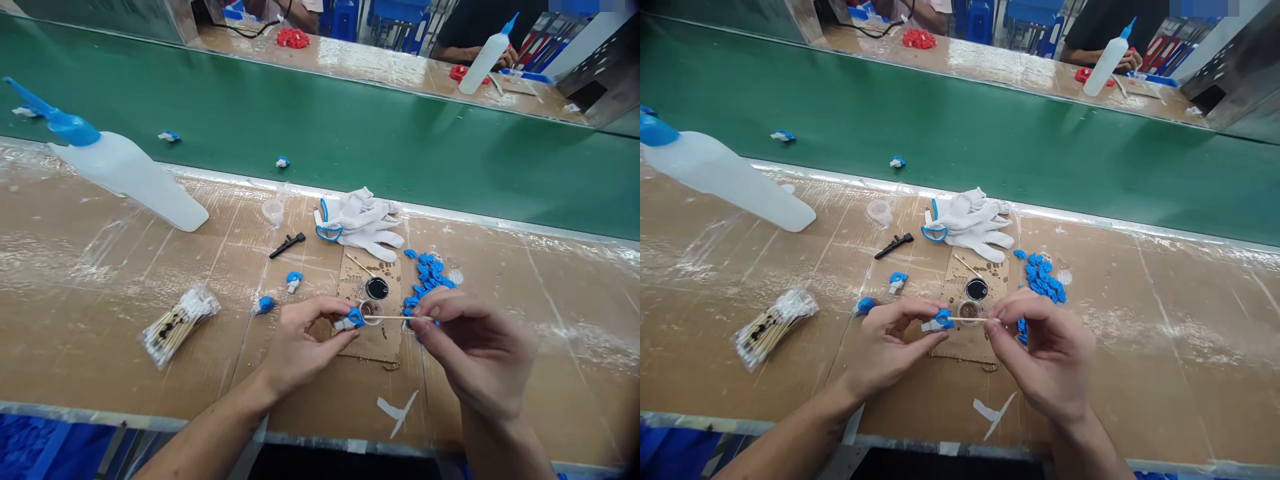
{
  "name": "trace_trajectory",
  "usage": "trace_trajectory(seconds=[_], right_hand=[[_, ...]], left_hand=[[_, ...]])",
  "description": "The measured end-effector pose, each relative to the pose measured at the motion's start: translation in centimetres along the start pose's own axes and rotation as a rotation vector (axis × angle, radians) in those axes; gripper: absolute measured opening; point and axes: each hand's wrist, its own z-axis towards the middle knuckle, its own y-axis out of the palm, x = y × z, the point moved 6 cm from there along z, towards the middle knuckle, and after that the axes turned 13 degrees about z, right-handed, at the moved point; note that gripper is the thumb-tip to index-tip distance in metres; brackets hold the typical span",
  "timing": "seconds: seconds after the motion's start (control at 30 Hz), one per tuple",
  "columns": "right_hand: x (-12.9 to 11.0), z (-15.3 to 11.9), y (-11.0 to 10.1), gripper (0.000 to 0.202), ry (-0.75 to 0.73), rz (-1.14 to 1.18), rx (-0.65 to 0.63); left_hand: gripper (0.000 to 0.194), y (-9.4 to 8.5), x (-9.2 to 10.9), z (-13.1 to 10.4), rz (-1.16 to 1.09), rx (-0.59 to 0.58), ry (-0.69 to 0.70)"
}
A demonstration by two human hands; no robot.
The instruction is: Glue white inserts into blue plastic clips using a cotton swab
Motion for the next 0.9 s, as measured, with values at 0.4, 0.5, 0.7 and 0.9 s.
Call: trace_trajectory(seconds=[0.4,0.5,0.7,0.9], right_hand=[[0.6,-0.6,1.2,0.025,0.019,-0.067,-0.142],[0.5,-0.6,1.4,0.027,0.003,-0.084,-0.167],[-0.2,-0.6,1.4,0.029,-0.042,-0.078,-0.182],[0.3,-0.6,-1.4,0.026,-0.069,-0.239,-0.145]], left_hand=[[0.023,-0.2,0.6,-0.1,0.039,0.013,0.055],[0.024,-0.3,0.6,-0.1,0.037,0.022,0.059],[0.027,-0.4,0.6,-0.2,0.058,0.028,0.069],[0.025,-0.7,0.6,-0.1,0.074,0.041,0.062]])
